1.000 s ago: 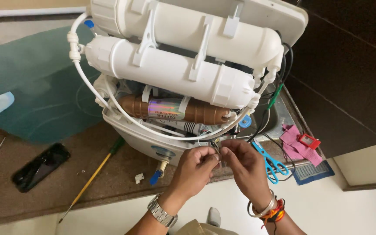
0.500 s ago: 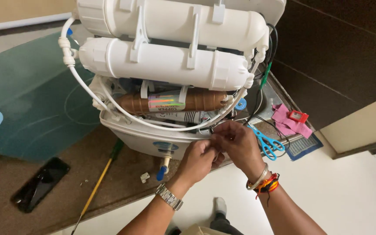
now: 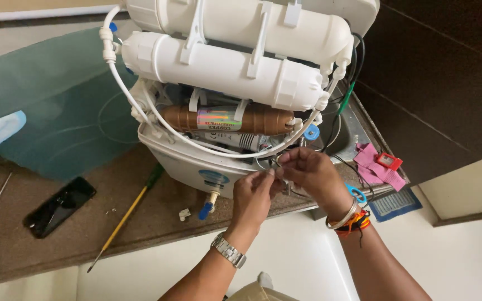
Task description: The person works on a countertop water purifier next to a kitchen sink, handling small tubing fittings and connectors at the base of the unit. They plug the power cord into a wall socket, cut and fit white tubing, use scissors on a hose, and reposition the filter housings on the unit.
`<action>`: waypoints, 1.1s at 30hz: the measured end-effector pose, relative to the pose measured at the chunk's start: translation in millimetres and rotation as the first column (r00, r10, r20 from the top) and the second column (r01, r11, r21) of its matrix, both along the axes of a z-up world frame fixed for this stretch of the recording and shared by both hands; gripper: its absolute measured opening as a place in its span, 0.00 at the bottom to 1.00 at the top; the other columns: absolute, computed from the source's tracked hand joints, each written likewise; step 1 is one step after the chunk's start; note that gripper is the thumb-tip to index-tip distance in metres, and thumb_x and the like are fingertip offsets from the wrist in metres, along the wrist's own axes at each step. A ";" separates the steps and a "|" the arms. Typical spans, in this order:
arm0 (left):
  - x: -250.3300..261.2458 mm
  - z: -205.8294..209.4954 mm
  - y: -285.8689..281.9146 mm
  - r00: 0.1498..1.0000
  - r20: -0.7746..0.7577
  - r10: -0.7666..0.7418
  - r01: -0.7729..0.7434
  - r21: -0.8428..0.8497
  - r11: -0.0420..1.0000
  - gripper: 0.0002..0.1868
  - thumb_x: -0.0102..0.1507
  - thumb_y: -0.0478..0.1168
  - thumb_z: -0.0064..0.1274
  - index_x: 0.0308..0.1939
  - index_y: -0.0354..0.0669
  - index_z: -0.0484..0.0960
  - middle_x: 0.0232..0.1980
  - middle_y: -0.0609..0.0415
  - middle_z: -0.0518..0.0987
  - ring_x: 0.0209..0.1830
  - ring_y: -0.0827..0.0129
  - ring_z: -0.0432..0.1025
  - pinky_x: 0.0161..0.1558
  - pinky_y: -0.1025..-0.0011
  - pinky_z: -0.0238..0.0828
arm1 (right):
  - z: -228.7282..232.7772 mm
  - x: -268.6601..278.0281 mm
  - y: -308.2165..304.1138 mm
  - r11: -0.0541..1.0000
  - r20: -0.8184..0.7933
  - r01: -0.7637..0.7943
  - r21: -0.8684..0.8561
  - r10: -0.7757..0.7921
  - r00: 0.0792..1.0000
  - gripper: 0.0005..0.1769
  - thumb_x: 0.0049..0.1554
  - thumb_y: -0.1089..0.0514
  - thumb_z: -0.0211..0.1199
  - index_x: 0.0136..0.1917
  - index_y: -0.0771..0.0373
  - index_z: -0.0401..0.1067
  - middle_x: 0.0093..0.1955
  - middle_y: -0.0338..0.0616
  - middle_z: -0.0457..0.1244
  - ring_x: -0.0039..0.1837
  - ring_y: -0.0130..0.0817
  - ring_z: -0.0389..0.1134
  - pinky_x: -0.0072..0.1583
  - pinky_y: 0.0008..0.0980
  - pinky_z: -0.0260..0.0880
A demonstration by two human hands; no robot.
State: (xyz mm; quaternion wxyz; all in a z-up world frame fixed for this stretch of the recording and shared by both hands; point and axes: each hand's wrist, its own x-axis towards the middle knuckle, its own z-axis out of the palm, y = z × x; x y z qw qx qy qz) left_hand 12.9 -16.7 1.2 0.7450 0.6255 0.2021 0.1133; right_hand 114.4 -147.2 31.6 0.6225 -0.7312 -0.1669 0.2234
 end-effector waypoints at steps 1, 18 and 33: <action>0.6 -2.8 -2.8 0.999 0.026 0.020 -0.016 -0.134 0.991 0.13 0.67 0.42 0.51 0.41 0.36 0.86 0.33 0.56 0.85 0.30 0.77 0.76 0.32 0.77 0.70 | 4.6 1.3 -1.6 0.999 -0.026 -0.042 -0.005 0.041 0.999 0.12 0.54 0.66 0.68 0.52 0.67 0.73 0.42 0.39 0.69 0.41 0.23 0.67 0.41 0.23 0.65; -22.8 -2.3 8.4 0.949 0.292 0.118 -0.168 0.152 0.974 0.07 0.66 0.36 0.54 0.45 0.37 0.77 0.34 0.56 0.82 0.34 0.79 0.77 0.37 0.80 0.73 | -1.1 19.1 -64.6 0.809 -0.328 -0.090 0.580 0.333 0.884 0.14 0.63 0.66 0.55 0.61 0.73 0.71 0.51 0.49 0.67 0.51 0.36 0.70 0.56 0.37 0.72; -32.7 12.5 12.6 0.929 0.350 -0.118 -0.121 0.589 0.799 0.09 0.63 0.36 0.61 0.46 0.37 0.87 0.46 0.51 0.82 0.42 0.69 0.76 0.46 0.72 0.75 | -59.6 -5.5 -50.0 0.679 -0.102 0.072 0.730 0.005 0.995 0.06 0.66 0.66 0.61 0.56 0.70 0.73 0.53 0.49 0.69 0.53 0.38 0.71 0.58 0.40 0.72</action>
